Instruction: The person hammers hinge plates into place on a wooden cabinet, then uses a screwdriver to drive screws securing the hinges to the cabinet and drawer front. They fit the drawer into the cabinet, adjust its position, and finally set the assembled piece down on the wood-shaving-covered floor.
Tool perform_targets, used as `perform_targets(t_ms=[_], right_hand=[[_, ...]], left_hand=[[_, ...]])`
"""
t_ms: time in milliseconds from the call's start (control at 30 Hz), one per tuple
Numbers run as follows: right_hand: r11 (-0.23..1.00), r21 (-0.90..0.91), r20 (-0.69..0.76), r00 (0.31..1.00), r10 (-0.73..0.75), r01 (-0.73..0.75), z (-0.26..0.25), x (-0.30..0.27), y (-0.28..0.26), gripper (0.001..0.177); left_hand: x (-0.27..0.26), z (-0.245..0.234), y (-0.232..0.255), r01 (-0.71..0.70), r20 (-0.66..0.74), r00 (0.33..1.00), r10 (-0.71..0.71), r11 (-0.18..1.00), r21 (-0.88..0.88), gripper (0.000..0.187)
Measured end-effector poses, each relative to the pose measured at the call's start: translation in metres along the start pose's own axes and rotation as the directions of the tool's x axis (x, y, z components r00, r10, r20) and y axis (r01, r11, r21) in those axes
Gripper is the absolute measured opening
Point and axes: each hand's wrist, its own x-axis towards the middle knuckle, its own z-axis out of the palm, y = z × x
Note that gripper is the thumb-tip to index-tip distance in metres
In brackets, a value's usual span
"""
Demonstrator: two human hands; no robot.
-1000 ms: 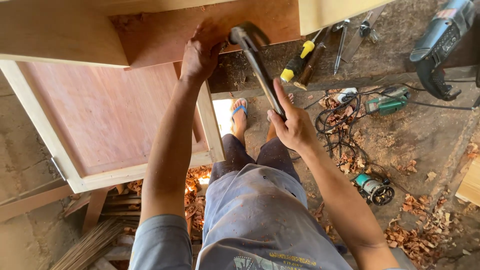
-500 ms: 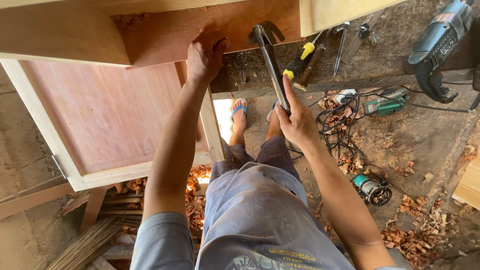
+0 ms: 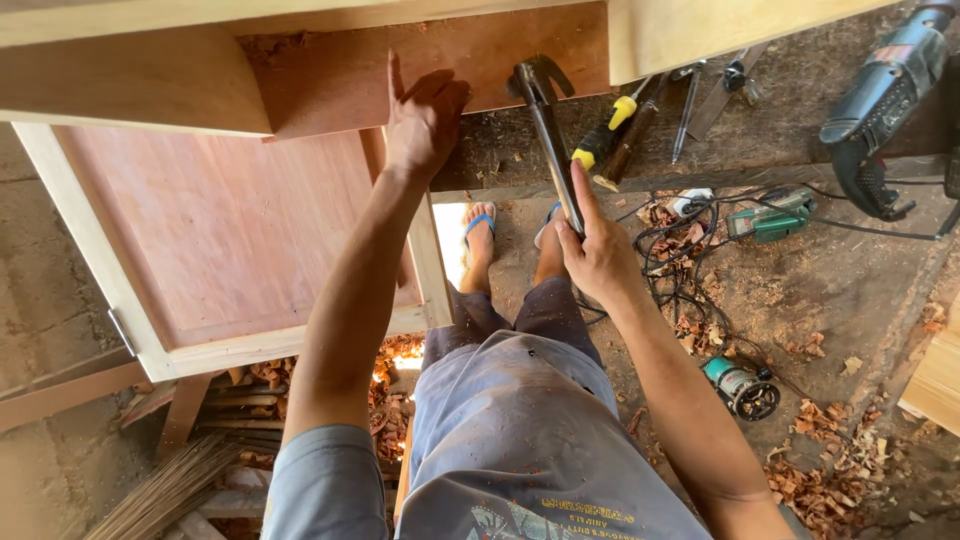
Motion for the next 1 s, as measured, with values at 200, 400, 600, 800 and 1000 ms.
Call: perform_targets(t_ms=[200, 400, 600, 800, 1000], right_hand=[[1.000, 0.024, 0.011, 1.000, -0.011, 0.011, 0.003, -0.001, 0.004, 0.079], [0.998, 0.013, 0.044, 0.998, 0.053, -0.054, -0.003, 0.002, -0.003, 0.080], [0.999, 0.012, 0.022, 0.999, 0.044, -0.044, -0.001, 0.001, -0.003, 0.080], [0.998, 0.037, 0.025, 0.999, 0.042, -0.043, 0.005, 0.000, 0.003, 0.080], [0.999, 0.039, -0.017, 1.000, -0.015, 0.016, 0.006, 0.000, 0.003, 0.081]], left_hand=[[0.008, -0.019, 0.027, 0.240, -0.047, 0.963, -0.265, 0.925, -0.295, 0.014], [0.042, -0.059, 0.036, 0.598, 0.152, 0.625, -0.765, 0.345, -0.724, 0.005], [-0.015, -0.048, -0.012, 0.254, -0.135, 0.923, -0.360, 0.834, -0.489, 0.011], [-0.011, -0.053, -0.004, 0.184, -0.045, 0.977, -0.207, 0.935, -0.305, 0.015], [-0.015, -0.050, -0.005, 0.140, -0.093, 0.981, -0.172, 0.950, -0.279, 0.014]])
